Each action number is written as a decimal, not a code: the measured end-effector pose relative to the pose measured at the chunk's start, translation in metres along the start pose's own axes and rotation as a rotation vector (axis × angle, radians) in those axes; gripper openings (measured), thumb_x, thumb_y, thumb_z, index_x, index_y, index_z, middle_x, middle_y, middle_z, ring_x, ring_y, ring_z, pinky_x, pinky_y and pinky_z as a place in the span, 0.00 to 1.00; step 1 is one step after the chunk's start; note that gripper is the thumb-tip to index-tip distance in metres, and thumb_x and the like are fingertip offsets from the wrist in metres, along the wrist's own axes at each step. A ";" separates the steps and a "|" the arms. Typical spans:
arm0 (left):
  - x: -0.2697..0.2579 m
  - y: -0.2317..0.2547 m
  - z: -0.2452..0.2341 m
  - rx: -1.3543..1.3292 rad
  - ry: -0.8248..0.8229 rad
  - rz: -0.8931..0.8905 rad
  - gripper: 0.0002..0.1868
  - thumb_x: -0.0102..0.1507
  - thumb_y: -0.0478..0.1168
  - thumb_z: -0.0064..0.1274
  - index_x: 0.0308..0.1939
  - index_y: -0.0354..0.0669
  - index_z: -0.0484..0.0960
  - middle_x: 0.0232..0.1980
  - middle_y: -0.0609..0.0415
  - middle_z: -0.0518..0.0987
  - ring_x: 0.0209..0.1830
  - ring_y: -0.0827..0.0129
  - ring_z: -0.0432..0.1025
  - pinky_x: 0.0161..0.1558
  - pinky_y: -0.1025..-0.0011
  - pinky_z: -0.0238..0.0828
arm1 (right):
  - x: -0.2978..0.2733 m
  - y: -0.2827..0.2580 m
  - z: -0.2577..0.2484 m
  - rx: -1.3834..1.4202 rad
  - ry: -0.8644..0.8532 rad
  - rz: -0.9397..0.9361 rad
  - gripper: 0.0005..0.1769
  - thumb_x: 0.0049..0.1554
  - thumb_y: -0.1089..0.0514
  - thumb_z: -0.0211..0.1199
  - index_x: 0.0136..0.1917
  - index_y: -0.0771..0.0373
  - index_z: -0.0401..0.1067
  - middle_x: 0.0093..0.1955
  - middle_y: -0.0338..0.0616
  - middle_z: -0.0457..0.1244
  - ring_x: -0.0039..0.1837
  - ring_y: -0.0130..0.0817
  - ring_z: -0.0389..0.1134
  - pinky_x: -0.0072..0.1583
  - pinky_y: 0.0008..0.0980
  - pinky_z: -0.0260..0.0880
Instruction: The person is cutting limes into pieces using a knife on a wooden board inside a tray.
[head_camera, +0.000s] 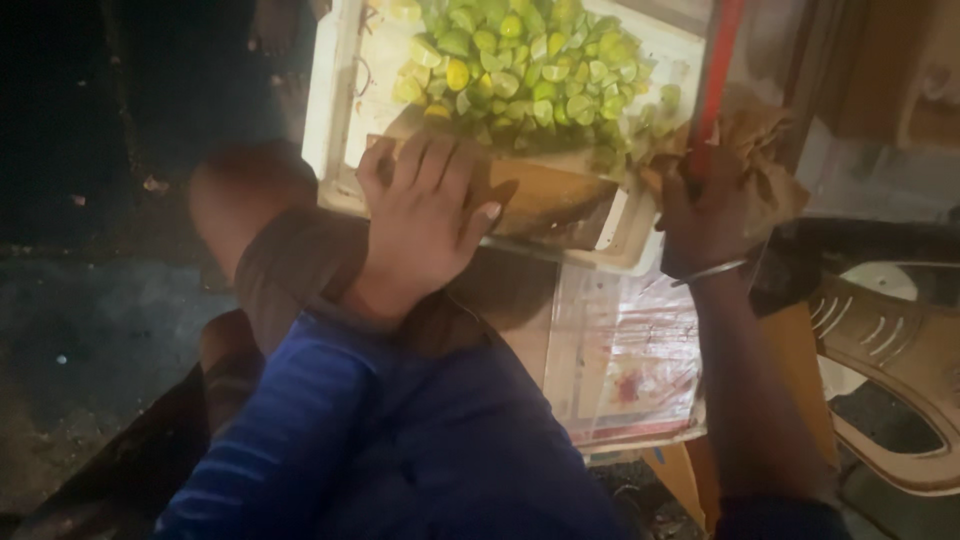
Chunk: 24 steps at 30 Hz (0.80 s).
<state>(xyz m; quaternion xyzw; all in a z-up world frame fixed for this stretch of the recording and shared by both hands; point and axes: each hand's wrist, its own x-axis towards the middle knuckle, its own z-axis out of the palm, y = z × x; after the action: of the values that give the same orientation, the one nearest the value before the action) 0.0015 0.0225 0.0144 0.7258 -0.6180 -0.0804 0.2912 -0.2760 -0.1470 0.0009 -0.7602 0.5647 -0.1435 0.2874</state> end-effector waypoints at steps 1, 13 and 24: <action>0.001 0.000 -0.001 -0.004 -0.018 -0.009 0.30 0.66 0.53 0.56 0.67 0.38 0.73 0.64 0.43 0.72 0.71 0.52 0.62 0.71 0.44 0.42 | 0.004 -0.002 0.005 0.094 0.003 0.064 0.15 0.61 0.53 0.61 0.56 0.63 0.67 0.43 0.53 0.63 0.41 0.47 0.67 0.43 0.46 0.71; -0.007 0.007 -0.013 0.027 -0.198 -0.048 0.46 0.50 0.52 0.69 0.69 0.43 0.69 0.69 0.47 0.68 0.73 0.54 0.59 0.71 0.42 0.40 | 0.118 -0.054 0.053 -0.034 -0.686 -0.324 0.21 0.63 0.44 0.62 0.60 0.60 0.69 0.47 0.46 0.66 0.49 0.38 0.69 0.51 0.39 0.68; -0.009 0.002 0.000 0.092 -0.240 -0.057 0.50 0.51 0.57 0.67 0.71 0.39 0.67 0.71 0.46 0.67 0.75 0.54 0.57 0.73 0.39 0.40 | 0.125 -0.125 0.106 0.243 -0.683 -0.437 0.18 0.65 0.52 0.61 0.64 0.62 0.66 0.57 0.45 0.69 0.55 0.38 0.74 0.56 0.36 0.71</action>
<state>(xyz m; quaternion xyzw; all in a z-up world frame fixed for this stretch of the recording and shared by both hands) -0.0026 0.0310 0.0130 0.7408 -0.6305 -0.1465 0.1795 -0.0812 -0.2108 -0.0212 -0.8265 0.2415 -0.0067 0.5085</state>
